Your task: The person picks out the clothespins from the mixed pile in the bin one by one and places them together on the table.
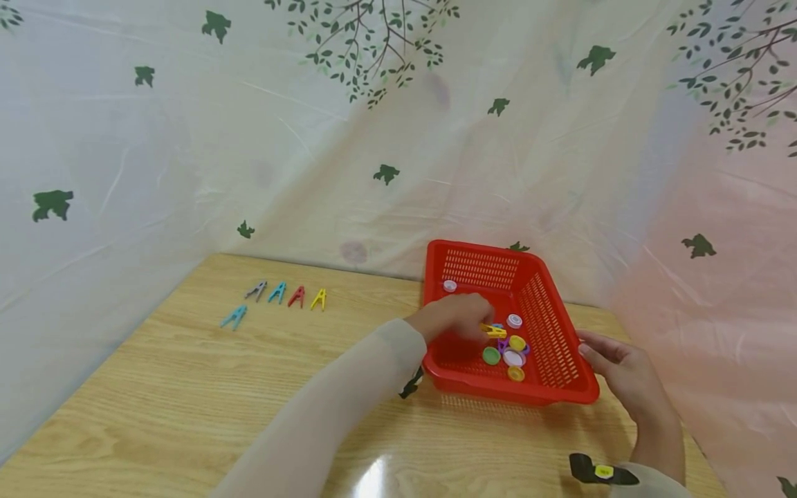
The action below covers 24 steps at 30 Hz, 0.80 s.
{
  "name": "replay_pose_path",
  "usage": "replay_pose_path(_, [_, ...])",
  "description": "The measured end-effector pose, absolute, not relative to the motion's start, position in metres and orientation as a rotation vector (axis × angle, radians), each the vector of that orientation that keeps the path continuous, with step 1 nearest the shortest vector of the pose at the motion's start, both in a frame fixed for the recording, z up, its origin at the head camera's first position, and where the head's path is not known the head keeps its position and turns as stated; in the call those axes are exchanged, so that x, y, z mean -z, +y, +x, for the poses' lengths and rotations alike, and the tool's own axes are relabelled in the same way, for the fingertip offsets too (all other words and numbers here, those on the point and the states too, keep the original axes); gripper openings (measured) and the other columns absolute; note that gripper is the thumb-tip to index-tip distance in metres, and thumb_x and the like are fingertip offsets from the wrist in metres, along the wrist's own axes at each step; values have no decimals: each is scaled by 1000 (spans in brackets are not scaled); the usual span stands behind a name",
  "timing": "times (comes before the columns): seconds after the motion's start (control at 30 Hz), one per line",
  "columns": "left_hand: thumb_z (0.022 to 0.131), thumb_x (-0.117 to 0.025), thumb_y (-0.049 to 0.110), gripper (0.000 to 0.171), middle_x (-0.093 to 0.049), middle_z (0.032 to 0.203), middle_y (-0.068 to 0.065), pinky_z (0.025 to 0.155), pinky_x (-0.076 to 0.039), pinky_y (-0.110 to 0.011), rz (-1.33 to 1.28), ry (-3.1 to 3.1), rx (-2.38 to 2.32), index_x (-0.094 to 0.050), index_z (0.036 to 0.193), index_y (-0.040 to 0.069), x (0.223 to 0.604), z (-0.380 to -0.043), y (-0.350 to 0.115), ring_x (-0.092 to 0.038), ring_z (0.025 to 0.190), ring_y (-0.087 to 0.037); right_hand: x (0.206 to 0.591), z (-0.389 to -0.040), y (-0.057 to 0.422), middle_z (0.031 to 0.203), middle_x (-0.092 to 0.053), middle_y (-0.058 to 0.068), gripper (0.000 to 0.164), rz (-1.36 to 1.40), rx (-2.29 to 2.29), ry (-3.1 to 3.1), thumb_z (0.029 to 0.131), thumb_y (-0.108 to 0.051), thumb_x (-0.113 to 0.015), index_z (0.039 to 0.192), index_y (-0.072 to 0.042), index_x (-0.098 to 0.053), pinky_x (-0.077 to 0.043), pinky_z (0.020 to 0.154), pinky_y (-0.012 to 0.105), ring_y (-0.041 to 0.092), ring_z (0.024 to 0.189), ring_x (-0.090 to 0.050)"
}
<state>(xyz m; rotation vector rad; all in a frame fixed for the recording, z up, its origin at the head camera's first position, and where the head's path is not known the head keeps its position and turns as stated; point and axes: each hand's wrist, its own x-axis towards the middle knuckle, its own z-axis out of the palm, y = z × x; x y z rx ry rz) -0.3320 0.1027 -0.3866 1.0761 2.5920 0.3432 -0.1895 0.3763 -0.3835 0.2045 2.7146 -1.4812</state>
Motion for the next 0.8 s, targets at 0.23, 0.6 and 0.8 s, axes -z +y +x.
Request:
replay_pose_path(0.23, [89,-77,39,25,-62,93,10,69,-51,-18,1143,2660,-325,-60,102,26,378,-330,102,-60,80,-7,383,-190,376,142,-60,15,66,176,1486,2733,102,-45,-60,152,-3,-47,-39,104,69,-5,97,-63])
replay_pose_path(0.6, [92,-74,43,25,-62,84,7,63,-47,-17,1251,2707,-316,-57,94,24,365,-327,103,-58,73,-7,385,-189,378,147,-54,21,68,206,1465,2722,102,-46,-60,153,-4,-46,-40,104,68,-4,98,-63])
replay_pose_path(0.8, [93,-72,46,29,-59,83,4,60,-44,-20,1281,2723,-295,-57,94,21,355,-324,99,-55,74,-9,385,-190,378,149,-52,21,67,214,1454,2721,102,-46,-60,154,-6,-46,-40,104,68,-4,99,-62])
